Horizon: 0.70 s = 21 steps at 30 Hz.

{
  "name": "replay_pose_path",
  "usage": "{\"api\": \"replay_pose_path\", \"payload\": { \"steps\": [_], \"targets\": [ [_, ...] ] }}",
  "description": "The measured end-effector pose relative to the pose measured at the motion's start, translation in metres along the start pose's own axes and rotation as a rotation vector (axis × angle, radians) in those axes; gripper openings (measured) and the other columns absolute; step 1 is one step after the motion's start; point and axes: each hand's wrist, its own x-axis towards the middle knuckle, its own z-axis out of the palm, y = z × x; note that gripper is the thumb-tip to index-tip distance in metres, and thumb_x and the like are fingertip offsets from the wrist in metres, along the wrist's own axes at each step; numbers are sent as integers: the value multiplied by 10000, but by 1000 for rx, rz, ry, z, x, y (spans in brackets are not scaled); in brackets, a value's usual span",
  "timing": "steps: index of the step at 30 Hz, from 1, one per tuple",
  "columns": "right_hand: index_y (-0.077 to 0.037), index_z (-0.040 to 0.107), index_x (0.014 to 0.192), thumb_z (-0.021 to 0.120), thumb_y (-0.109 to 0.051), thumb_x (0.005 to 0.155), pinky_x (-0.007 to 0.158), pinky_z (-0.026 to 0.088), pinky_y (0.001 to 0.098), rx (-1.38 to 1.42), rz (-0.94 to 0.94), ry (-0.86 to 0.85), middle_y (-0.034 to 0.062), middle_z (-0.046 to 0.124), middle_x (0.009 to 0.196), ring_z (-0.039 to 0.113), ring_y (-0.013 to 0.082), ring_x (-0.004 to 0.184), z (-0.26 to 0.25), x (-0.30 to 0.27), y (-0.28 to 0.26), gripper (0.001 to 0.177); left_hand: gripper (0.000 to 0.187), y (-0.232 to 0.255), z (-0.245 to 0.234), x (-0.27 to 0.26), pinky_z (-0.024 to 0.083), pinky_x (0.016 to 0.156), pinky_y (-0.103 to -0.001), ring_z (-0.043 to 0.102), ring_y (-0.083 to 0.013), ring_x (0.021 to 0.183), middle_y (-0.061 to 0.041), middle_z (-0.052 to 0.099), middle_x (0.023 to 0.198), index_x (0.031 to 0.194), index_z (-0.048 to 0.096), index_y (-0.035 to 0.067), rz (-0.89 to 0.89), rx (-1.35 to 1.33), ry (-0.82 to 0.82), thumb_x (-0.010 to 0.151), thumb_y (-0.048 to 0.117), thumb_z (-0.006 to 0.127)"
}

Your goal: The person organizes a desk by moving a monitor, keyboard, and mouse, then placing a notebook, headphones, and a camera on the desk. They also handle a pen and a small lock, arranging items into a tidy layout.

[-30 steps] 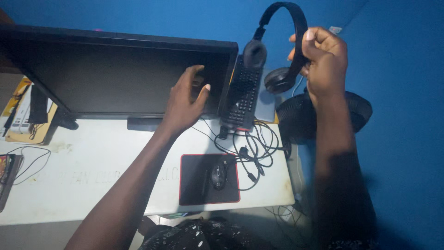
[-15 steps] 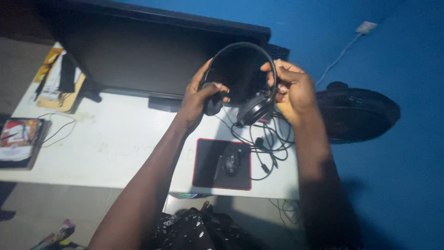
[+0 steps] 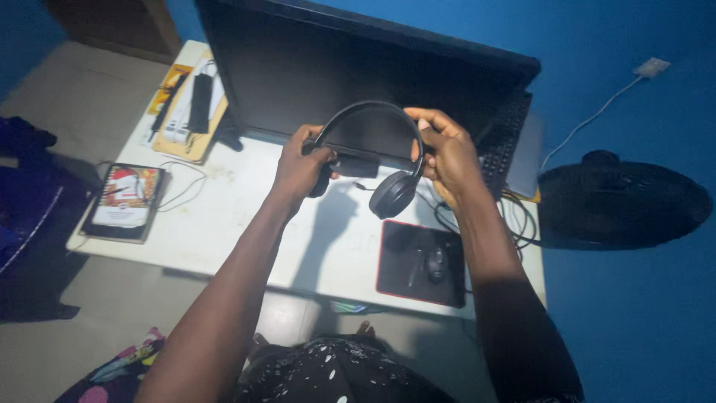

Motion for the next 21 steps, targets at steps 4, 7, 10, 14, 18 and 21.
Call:
{"api": "replay_pose_path", "payload": {
  "steps": [4,7,10,14,18,21],
  "targets": [
    [-30,544,1074,397,-69,863,326,218,169,-5,37,18,0,467,571,314,12,405,39,3,21,260,289,-16,-44,1,462,539,-257,595,-124,583,-90,585,733,1072,499,51,-41,-25,-4,788,103,508],
    [-14,528,1041,393,-80,870,326,230,177,97,96,68,20,480,574,320,24,407,66,7,40,227,295,-28,-69,4,487,532,-266,602,-141,593,-92,574,727,1110,463,62,-112,-104,9,832,161,465],
    [-13,520,1014,380,-99,877,336,243,175,158,126,101,23,485,581,319,26,410,92,8,57,214,338,-40,-86,8,499,495,-310,606,-187,576,-104,568,723,1143,395,63,-153,-232,40,821,161,420],
    [-66,516,1019,416,-159,859,370,260,174,118,125,107,14,494,583,338,25,431,129,7,70,210,345,-57,-101,10,532,516,-345,616,-234,578,-144,536,757,1147,324,49,-145,-426,112,830,169,385],
    [-56,543,988,525,-180,818,546,413,194,50,97,23,-17,538,697,480,44,598,158,2,80,211,287,-61,-113,14,562,561,-381,635,-303,614,-173,503,815,1077,327,6,-168,-687,151,865,198,336],
    [-65,577,939,578,-187,781,548,362,201,-71,18,-110,-13,560,724,469,56,621,168,-1,86,200,313,-52,-117,13,579,622,-415,604,-265,681,-182,481,839,1066,337,10,-147,-950,182,879,253,399]
  ]
}}
